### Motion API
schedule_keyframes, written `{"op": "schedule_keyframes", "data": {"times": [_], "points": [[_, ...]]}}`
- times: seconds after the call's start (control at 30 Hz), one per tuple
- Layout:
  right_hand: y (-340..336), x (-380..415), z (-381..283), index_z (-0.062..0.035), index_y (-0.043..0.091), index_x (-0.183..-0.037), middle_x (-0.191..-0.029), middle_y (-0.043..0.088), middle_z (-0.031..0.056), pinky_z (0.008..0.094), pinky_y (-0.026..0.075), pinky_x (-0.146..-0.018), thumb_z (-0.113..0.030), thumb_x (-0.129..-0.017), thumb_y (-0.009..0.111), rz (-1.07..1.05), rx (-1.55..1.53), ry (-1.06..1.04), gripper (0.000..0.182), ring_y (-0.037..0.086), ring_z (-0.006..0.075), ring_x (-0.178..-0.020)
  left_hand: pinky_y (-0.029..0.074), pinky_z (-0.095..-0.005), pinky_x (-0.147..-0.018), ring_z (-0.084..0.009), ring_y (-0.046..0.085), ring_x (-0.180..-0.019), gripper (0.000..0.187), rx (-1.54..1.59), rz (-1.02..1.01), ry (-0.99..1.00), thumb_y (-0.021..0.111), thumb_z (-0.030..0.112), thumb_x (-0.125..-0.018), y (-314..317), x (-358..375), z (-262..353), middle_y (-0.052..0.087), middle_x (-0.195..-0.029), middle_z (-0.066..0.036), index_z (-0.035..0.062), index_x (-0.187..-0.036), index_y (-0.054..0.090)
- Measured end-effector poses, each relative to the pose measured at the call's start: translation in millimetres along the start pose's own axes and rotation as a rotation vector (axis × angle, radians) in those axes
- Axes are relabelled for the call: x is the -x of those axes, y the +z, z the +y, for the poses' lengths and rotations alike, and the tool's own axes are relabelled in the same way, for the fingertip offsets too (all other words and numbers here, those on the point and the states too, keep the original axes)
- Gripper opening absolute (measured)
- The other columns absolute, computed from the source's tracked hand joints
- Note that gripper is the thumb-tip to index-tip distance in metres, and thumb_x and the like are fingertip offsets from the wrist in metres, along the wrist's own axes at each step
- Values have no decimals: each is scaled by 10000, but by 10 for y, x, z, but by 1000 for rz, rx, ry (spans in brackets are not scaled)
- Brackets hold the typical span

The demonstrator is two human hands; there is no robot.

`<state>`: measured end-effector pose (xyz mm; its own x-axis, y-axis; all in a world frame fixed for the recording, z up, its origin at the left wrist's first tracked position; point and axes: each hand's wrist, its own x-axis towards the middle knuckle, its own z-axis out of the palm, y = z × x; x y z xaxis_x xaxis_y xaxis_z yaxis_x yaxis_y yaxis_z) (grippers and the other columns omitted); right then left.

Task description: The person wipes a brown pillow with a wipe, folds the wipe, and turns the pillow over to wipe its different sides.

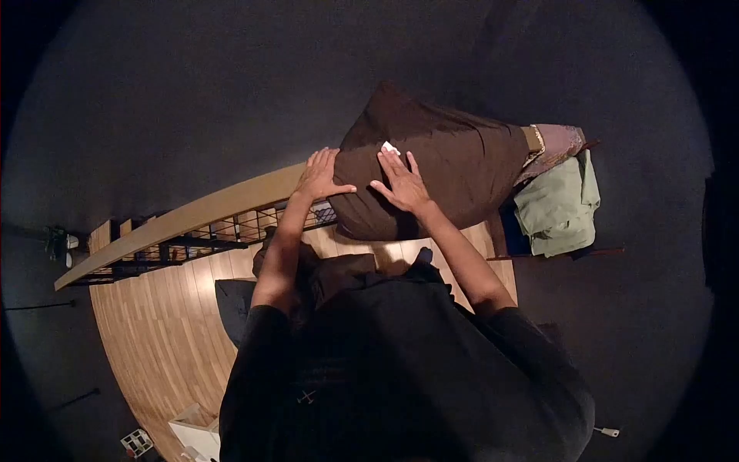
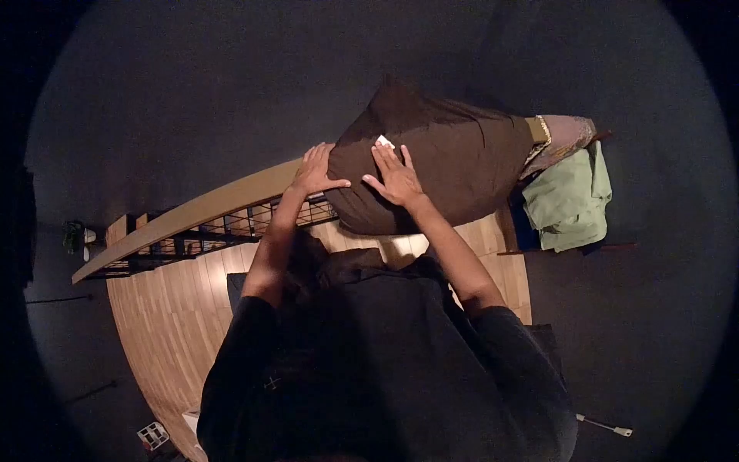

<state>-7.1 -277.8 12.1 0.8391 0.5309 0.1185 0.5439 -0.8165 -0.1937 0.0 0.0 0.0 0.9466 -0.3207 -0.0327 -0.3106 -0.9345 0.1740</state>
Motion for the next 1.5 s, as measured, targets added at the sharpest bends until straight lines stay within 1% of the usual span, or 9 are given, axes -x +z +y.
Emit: {"op": "schedule_keyframes", "data": {"times": [0.13,0.33,0.53,0.63,0.8,0.97,1.17,1.33,1.5], "points": [[-446,197,819,-74,292,-1546,-1634,233,107,474,79,-1220,-538,-1020,349,-12,263,181,703,250,236,-1493,186,-502,-1193,-290,319,-1439,1171,42,178,-18,530,861,-738,189,-63,260,387,-1524,-137,23,-1520,290],[-80,116,352,-19,410,-1472,-1548,398,139,452,154,-1208,-463,-1021,401,252,207,55,634,371,249,-1430,186,-502,-1194,-288,345,-1426,1169,-5,132,-96,542,854,-730,1,225,30,401,-1516,-143,18,-1512,307],[-183,62,807,15,473,-1383,-1228,668,151,404,378,-1076,-97,-947,546,319,-101,68,456,640,346,-1084,181,-484,-1199,-303,367,-1412,1140,14,170,-105,542,843,-738,9,156,71,431,-1494,-148,14,-1494,339],[-250,16,997,-4,486,-1388,-1180,682,134,355,444,-980,-36,-906,607,331,-187,75,498,661,250,-1038,193,-480,-1197,-310,386,-1396,1043,131,172,-169,569,775,-793,-62,154,138,452,-1475,-151,12,-1476,370],[-580,-65,483,9,513,-1353,-1059,684,121,272,486,-849,-38,-919,608,385,-1128,553,447,645,176,-919,296,-451,-1149,-309,453,-1333,798,515,477,-232,604,608,-892,-222,52,523,489,-1437,-156,10,-1403,470],[-1209,151,-336,28,525,-1329,-997,674,97,206,482,-750,-60,-940,614,239,-1712,490,409,609,107,-844,511,-297,-824,-198,651,-942,312,1421,354,-209,638,266,-956,-771,154,1458,687,-1071,-102,-1,-1118,644],[-1350,226,-430,37,589,-1254,-966,683,86,206,490,-715,-98,-961,617,267,-1758,574,324,612,96,-812,498,-256,-696,-144,621,-795,197,1372,345,-251,625,179,-960,-851,268,1623,687,-946,-73,-6,-1022,646],[-1232,162,-151,39,646,-1171,-942,688,81,202,505,-703,-122,-957,639,-153,-1311,379,268,613,90,-772,476,-248,-644,-122,584,-750,147,1099,300,-171,598,135,-966,-748,353,1570,665,-932,-68,4,-1027,629],[-1103,114,-86,29,685,-1085,-956,690,82,197,504,-676,-135,-947,661,-200,-1513,425,215,610,89,-746,475,-235,-644,-116,580,-743,150,1497,308,-204,602,81,-949,-467,373,1379,647,-906,-55,15,-1082,623]]}}
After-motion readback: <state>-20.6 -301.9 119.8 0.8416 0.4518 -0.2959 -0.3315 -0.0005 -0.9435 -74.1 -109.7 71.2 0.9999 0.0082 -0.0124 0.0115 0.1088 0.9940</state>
